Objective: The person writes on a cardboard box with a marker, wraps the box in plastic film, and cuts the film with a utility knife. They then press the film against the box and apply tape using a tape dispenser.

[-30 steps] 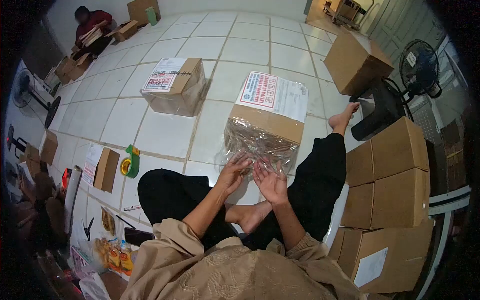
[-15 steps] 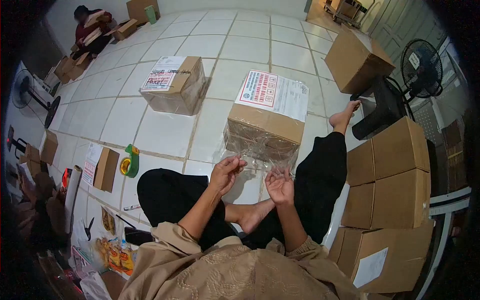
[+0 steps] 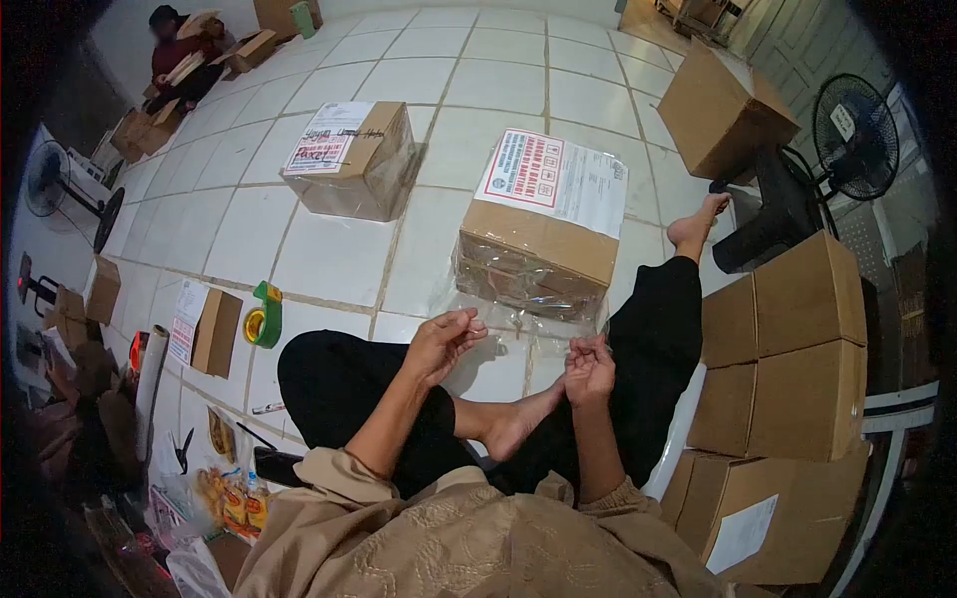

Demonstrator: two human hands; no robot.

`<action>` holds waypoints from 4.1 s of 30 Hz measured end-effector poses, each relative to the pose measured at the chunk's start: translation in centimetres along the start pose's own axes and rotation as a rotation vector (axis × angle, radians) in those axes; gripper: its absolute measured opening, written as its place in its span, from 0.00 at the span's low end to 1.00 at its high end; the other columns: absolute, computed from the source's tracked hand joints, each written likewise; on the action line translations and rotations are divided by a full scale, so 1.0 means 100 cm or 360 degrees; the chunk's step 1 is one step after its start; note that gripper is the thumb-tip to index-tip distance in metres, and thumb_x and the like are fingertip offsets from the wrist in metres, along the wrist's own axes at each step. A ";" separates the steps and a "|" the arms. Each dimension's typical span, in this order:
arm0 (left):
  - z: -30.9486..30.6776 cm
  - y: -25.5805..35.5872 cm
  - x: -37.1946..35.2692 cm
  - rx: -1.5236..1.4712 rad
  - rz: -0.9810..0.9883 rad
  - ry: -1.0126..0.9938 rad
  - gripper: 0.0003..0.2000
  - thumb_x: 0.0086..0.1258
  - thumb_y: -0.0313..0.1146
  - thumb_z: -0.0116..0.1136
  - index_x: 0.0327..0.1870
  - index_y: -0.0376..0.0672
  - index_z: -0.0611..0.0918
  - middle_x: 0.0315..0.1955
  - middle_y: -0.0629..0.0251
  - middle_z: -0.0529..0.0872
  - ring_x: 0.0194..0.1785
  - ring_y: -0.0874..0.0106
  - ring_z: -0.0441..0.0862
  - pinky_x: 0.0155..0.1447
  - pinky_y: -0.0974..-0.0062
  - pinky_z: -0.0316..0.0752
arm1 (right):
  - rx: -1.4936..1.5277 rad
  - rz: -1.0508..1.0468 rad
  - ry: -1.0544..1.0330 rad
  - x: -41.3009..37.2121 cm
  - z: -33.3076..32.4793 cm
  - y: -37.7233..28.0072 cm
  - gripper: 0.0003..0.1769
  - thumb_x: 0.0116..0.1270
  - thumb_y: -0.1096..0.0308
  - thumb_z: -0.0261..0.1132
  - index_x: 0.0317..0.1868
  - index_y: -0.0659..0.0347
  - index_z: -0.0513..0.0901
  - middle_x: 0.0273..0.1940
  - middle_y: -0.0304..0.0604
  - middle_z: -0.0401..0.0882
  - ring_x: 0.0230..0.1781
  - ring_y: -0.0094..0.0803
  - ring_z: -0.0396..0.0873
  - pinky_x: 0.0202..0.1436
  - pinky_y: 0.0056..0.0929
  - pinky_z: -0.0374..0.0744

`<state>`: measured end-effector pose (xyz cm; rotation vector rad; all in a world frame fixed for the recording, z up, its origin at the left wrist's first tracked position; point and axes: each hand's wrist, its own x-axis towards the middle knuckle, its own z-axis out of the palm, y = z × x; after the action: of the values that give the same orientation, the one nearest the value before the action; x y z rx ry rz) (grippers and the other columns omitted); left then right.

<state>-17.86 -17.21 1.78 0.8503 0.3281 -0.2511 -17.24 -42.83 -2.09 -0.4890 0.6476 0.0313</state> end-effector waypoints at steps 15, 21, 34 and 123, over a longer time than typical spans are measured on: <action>-0.013 -0.006 0.027 0.2080 0.1406 0.0829 0.22 0.55 0.29 0.66 0.50 0.36 0.73 0.32 0.53 0.80 0.33 0.62 0.79 0.37 0.68 0.74 | -0.2950 -0.2651 -0.1730 -0.046 0.150 -0.005 0.25 0.57 0.72 0.54 0.58 0.55 0.73 0.62 0.43 0.69 0.66 0.33 0.63 0.69 0.45 0.55; -0.029 -0.006 0.014 0.1955 0.1553 0.0870 0.03 0.61 0.23 0.58 0.34 0.33 0.79 0.22 0.54 0.80 0.23 0.65 0.79 0.29 0.74 0.72 | -0.4124 -0.3945 -0.1635 0.055 0.102 0.023 0.36 0.62 0.60 0.45 0.72 0.47 0.48 0.74 0.32 0.37 0.75 0.27 0.34 0.74 0.47 0.27; 0.004 -0.004 0.035 0.2595 0.1819 0.0899 0.40 0.39 0.26 0.71 0.57 0.51 0.63 0.46 0.56 0.67 0.50 0.56 0.67 0.49 0.57 0.60 | -0.3950 -0.2176 -0.2142 0.025 0.093 0.033 0.30 0.58 0.69 0.52 0.64 0.59 0.66 0.70 0.44 0.56 0.72 0.31 0.50 0.74 0.43 0.41; 0.047 -0.033 0.078 0.1474 0.1304 0.0447 0.05 0.53 0.25 0.67 0.26 0.35 0.82 0.21 0.61 0.83 0.24 0.76 0.80 0.31 0.78 0.74 | -0.2892 -0.1638 -0.0195 -0.013 0.029 -0.020 0.12 0.53 0.67 0.69 0.29 0.62 0.73 0.31 0.49 0.75 0.32 0.48 0.76 0.34 0.44 0.71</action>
<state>-10.96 -23.57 -0.55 1.8610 0.0826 0.5377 -16.26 -43.14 1.52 -2.4983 -0.0038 -0.3567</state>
